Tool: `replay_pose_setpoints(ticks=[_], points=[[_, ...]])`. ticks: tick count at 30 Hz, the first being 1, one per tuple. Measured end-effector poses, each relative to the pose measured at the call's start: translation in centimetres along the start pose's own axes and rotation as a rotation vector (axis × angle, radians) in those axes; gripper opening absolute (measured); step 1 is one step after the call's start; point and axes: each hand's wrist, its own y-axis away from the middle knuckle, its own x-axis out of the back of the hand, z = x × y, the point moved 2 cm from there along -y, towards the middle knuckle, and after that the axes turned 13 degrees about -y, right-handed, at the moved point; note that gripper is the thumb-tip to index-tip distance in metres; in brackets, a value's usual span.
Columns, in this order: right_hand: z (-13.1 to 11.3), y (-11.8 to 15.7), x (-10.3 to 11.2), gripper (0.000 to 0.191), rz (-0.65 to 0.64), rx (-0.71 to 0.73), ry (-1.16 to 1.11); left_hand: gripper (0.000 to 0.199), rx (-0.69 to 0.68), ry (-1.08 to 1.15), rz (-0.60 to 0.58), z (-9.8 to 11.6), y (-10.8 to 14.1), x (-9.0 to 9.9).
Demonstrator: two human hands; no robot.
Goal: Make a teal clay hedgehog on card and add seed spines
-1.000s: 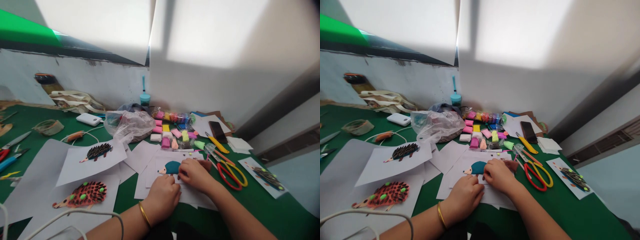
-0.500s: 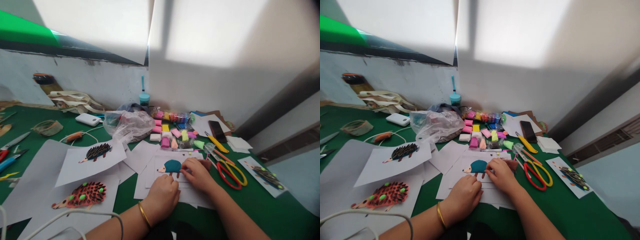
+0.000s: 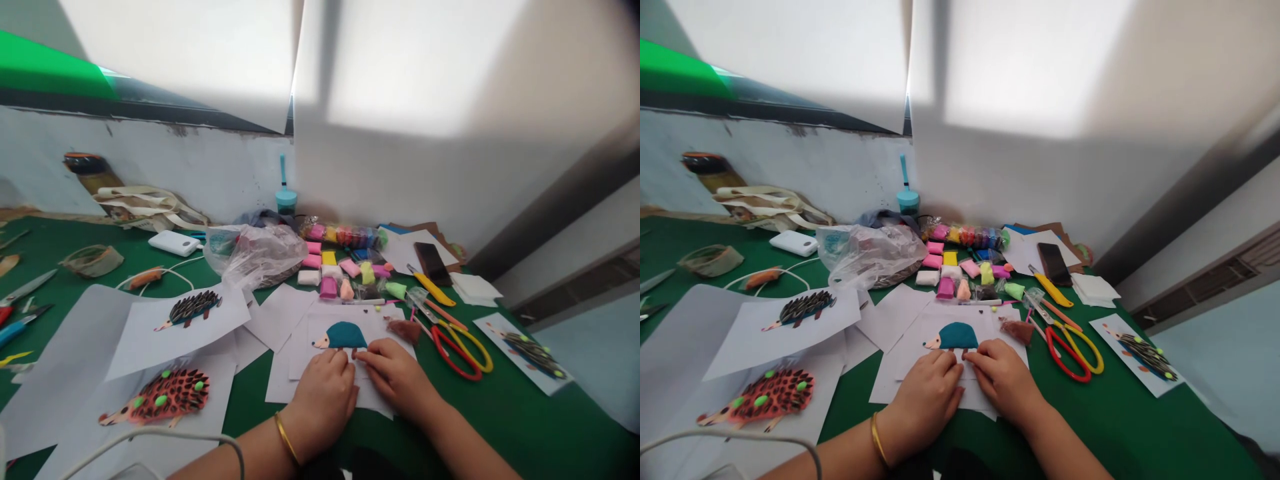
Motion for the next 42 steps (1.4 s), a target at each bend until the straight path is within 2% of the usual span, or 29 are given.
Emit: replay_pose_setpoints(ticks=[12,17,20,42], points=[[0.05,-0.19,-0.35,0.031,0.008,-0.025,0.069,0.016,0.017,0.015,-0.049,0.01,-0.12,0.21],[0.14,-0.15,-0.34,0.031,0.009,-0.028,0.062,0.038,0.034,0.033,-0.043,0.01,-0.01,0.01],[0.12,-0.12,-0.25,0.032,0.011,-0.029,0.048,0.043,0.032,0.032,-0.051,0.06,0.04,-0.05],[-0.13,-0.16,-0.04,0.032,0.027,-0.021,0.008,0.038,0.030,0.014,-0.038,0.12,-0.10,0.09]])
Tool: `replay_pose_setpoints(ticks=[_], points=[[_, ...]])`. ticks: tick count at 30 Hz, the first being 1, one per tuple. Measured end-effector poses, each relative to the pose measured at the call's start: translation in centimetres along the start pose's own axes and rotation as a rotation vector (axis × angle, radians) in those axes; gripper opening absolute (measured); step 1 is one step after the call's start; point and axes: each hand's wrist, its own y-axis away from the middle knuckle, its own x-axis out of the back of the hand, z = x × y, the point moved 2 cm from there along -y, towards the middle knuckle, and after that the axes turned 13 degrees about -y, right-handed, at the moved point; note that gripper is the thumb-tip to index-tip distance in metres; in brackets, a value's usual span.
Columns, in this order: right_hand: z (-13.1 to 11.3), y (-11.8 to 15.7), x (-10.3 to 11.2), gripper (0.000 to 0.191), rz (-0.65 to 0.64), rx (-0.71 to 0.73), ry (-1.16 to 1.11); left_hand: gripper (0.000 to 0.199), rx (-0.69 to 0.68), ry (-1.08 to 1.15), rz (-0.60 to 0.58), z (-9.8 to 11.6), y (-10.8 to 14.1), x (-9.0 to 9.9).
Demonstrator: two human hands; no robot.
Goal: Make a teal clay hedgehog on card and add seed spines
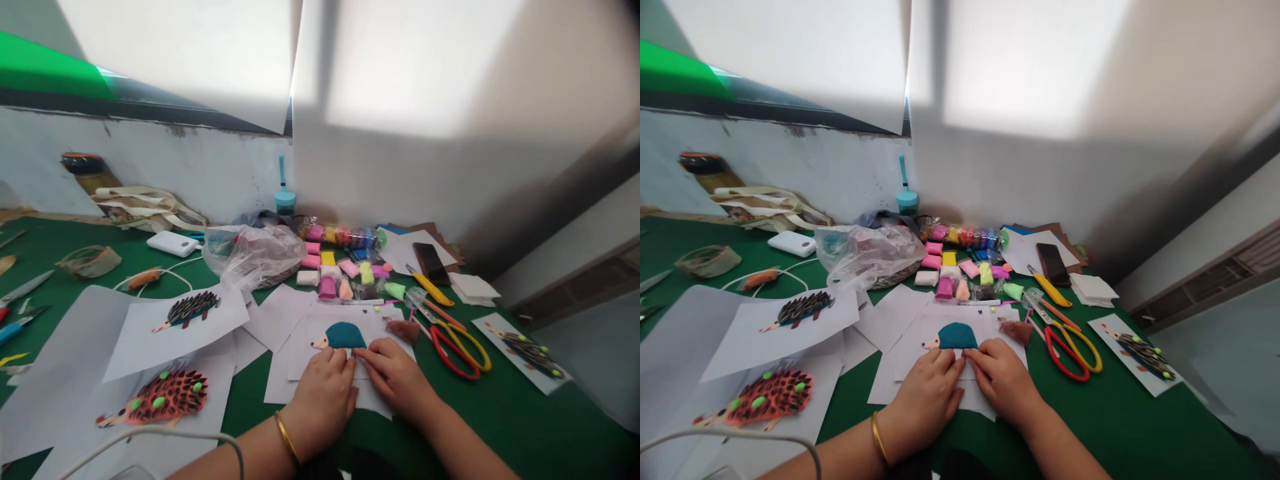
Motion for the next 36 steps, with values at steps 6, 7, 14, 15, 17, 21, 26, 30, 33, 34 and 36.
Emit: replay_pose_setpoints(ticks=[6,7,14,15,17,21,26,30,33,34,36], points=[[0.06,-0.16,-0.51,0.030,-0.048,-0.024,0.076,0.036,0.006,0.004,0.007,0.04,-0.09,-0.07],[0.05,-0.18,-0.58,0.031,-0.049,-0.030,0.084,0.036,0.007,0.005,0.008,0.04,-0.10,-0.08],[0.28,-0.12,0.02,0.034,0.012,-0.037,-0.027,0.038,-0.003,0.000,-0.001,0.00,-0.06,-0.04],[0.34,-0.09,0.19,0.035,0.030,-0.048,-0.049,0.038,-0.003,-0.001,-0.002,0.00,-0.03,-0.04],[0.40,-0.07,0.38,0.034,0.049,-0.064,-0.070,0.039,-0.002,0.001,-0.003,0.00,0.00,-0.04],[0.17,-0.16,0.07,0.031,-0.005,-0.047,-0.020,0.036,0.006,0.005,0.004,0.02,0.01,-0.06],[0.10,-0.25,-0.30,0.029,-0.003,-0.047,0.054,0.035,0.006,0.016,0.001,0.00,-0.01,-0.11],[0.11,-0.17,-0.01,0.031,0.002,-0.033,0.011,0.036,0.005,0.008,0.006,-0.03,0.02,-0.15],[0.06,-0.11,0.07,0.031,-0.018,-0.027,-0.007,0.035,0.002,0.003,0.005,0.00,0.02,-0.21],[0.04,-0.10,0.01,0.030,-0.028,-0.025,0.001,0.035,-0.001,0.000,0.003,0.02,0.02,-0.23],[0.01,-0.10,-0.18,0.029,-0.039,-0.024,0.031,0.034,-0.004,-0.006,0.002,0.06,0.01,-0.26]])
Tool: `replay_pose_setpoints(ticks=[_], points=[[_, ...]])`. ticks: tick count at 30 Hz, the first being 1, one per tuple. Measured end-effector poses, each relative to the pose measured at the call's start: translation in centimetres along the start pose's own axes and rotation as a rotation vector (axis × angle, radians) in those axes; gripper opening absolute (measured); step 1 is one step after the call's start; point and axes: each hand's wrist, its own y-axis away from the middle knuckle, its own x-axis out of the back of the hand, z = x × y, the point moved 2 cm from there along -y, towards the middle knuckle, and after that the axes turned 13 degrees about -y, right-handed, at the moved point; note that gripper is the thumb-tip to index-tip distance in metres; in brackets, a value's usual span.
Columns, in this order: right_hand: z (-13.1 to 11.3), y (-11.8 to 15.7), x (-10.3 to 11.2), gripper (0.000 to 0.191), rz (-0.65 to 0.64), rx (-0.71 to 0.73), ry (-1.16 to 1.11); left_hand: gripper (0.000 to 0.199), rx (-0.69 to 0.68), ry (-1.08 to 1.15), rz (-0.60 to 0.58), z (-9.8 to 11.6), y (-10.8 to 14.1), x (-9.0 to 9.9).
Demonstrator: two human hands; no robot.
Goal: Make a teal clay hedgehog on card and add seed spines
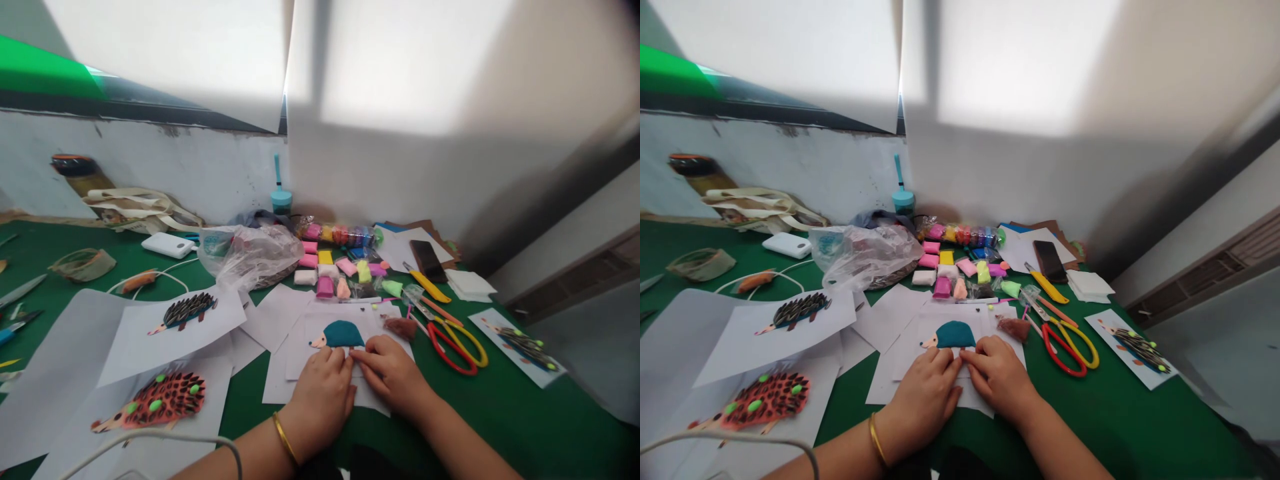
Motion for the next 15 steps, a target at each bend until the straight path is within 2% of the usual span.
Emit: replay_pose_setpoints(ticks=[15], points=[[0.06,-0.16,-0.22,0.029,0.000,-0.052,0.029,0.029,-0.017,-0.018,-0.015,-0.08,-0.18,0.16]])
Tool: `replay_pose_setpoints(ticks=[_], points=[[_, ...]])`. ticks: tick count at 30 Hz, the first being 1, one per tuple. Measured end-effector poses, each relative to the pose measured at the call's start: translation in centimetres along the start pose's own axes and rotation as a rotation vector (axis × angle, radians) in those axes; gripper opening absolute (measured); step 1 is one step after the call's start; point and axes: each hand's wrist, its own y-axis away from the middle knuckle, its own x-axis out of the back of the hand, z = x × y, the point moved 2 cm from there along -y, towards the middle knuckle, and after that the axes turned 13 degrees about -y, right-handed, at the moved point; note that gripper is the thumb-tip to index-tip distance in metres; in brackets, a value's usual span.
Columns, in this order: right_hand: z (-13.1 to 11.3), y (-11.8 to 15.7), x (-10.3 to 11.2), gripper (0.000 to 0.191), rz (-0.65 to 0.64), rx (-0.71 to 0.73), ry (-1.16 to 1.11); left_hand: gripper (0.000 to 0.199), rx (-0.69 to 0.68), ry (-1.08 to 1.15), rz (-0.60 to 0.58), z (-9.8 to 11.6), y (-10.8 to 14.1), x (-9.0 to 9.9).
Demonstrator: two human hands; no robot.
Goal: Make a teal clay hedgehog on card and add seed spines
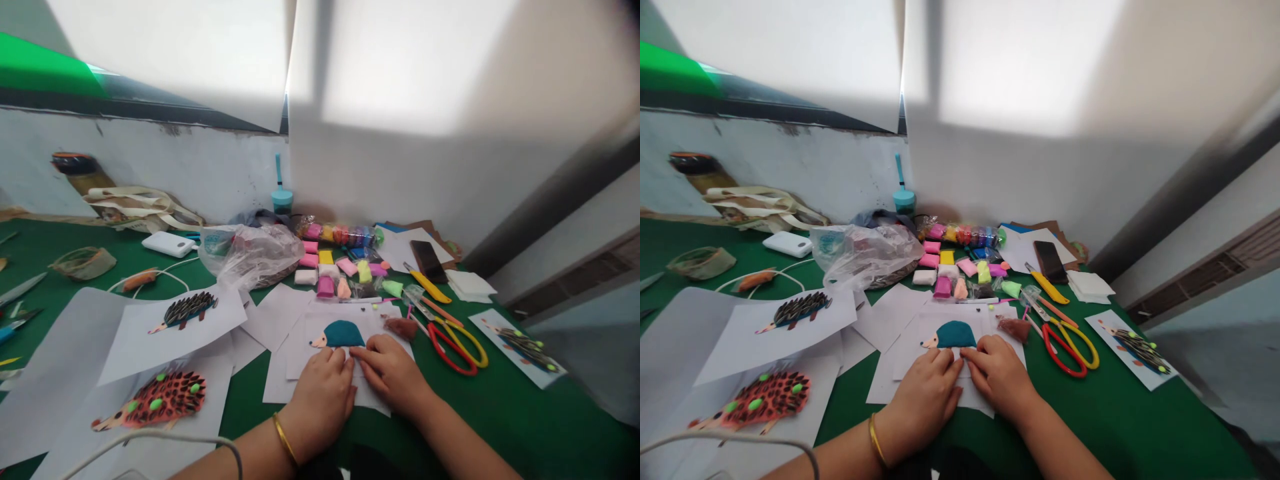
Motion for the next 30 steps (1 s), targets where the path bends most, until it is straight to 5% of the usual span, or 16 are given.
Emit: replay_pose_setpoints(ticks=[30], points=[[-0.42,0.34,0.00,0.028,0.010,0.105,-0.014,0.028,-0.019,-0.020,0.052,0.10,0.11,0.10]])
